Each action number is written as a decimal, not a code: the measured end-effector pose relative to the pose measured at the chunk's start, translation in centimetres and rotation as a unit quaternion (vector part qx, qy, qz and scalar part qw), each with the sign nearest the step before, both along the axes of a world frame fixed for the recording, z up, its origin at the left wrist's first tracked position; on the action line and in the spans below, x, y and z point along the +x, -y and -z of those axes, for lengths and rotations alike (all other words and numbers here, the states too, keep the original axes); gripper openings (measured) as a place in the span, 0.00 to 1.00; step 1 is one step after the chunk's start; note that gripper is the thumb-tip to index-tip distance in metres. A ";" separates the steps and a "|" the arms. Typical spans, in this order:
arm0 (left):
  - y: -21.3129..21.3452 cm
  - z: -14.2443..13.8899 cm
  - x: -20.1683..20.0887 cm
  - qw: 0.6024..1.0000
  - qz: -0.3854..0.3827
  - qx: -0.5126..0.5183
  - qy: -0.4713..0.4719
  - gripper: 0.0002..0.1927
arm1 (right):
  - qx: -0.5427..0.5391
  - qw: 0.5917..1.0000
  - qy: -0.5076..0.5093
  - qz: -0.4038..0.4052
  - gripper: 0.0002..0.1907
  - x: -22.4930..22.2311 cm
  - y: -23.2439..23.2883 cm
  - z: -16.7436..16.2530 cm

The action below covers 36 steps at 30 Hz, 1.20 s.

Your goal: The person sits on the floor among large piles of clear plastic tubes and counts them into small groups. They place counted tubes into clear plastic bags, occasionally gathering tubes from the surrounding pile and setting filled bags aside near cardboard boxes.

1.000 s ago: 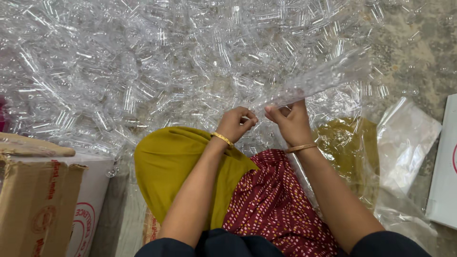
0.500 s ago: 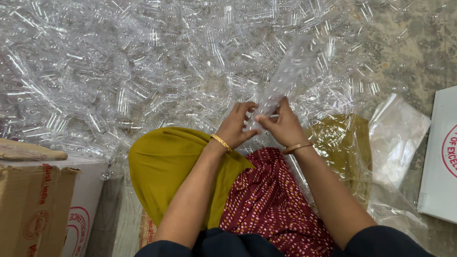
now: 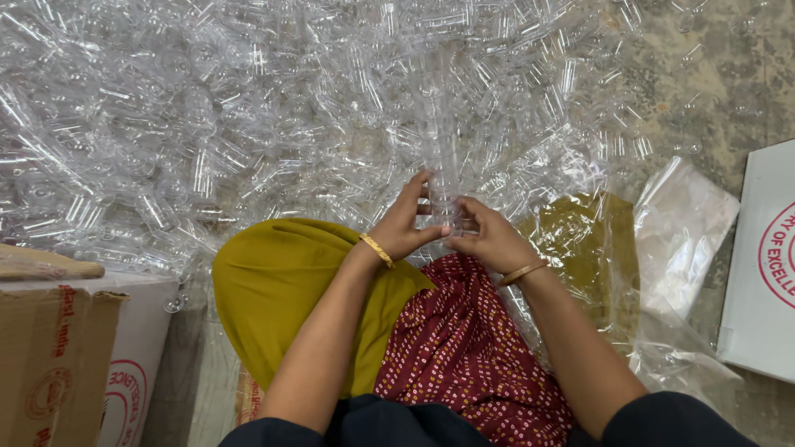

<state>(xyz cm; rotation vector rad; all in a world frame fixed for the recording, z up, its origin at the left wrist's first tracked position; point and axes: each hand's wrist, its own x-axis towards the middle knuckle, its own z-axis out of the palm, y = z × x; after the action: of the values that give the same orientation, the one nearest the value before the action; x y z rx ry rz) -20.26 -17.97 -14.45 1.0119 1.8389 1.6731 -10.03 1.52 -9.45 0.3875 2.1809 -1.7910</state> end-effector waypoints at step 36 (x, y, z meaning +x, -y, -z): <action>1.3 -1.9 -3.6 0.888 -0.136 0.251 0.360 0.22 | 0.334 0.925 -0.172 0.048 0.37 3.6 5.9 -4.7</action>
<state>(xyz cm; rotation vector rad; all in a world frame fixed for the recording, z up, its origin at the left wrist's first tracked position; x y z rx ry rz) -23.88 -19.27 -12.58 0.1986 1.1028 2.3477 -6.42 -4.39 -4.71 0.3387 3.0518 -1.1599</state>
